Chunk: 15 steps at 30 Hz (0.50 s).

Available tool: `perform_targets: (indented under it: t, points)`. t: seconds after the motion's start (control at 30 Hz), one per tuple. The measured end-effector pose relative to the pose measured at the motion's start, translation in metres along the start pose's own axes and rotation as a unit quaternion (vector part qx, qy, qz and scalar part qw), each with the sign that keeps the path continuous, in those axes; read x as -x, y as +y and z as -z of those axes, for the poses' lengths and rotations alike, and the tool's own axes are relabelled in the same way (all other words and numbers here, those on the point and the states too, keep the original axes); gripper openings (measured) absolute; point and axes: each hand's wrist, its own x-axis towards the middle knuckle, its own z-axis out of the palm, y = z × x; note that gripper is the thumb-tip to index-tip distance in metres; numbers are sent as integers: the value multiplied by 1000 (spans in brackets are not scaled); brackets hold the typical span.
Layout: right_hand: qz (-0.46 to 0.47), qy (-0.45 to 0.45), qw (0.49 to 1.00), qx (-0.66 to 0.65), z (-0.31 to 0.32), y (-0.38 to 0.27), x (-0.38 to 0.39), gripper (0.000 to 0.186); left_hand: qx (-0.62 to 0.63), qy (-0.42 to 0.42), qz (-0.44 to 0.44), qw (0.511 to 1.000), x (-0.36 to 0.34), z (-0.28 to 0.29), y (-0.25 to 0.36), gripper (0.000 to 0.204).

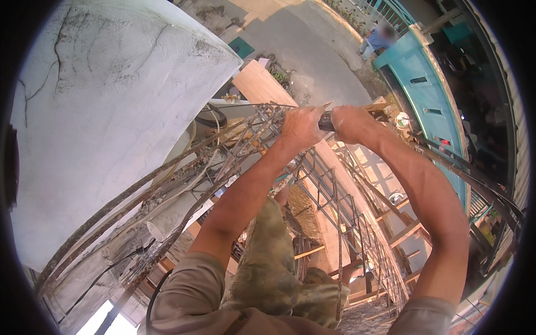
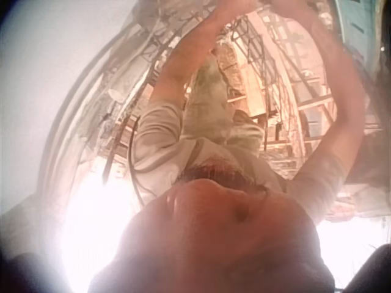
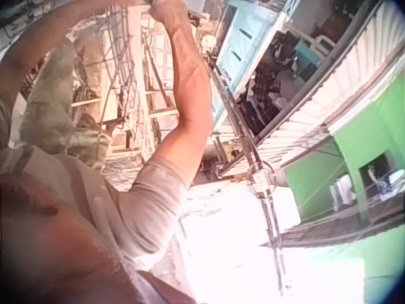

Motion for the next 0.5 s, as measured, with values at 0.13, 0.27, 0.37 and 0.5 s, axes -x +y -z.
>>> perform_targets:
  t: [0.13, 0.27, 0.37, 0.5]
  points:
    - [-22, -152, 967, -205, 7, 12, -1, 23, -57, 84, -89, 991, 9, -11, -3, 27]
    - [54, 191, 978, 62, -23, -2, 16, 24, -20, -55, -1, 998, -1, -3, -4, 27]
    - [95, 320, 920, 204, -36, 5, 18, 24, 4, -151, 34, 988, -15, 18, -1, 25]
    - [61, 238, 953, 179, -30, 11, 9, 21, 30, -157, 32, 987, -17, 19, -2, 25]
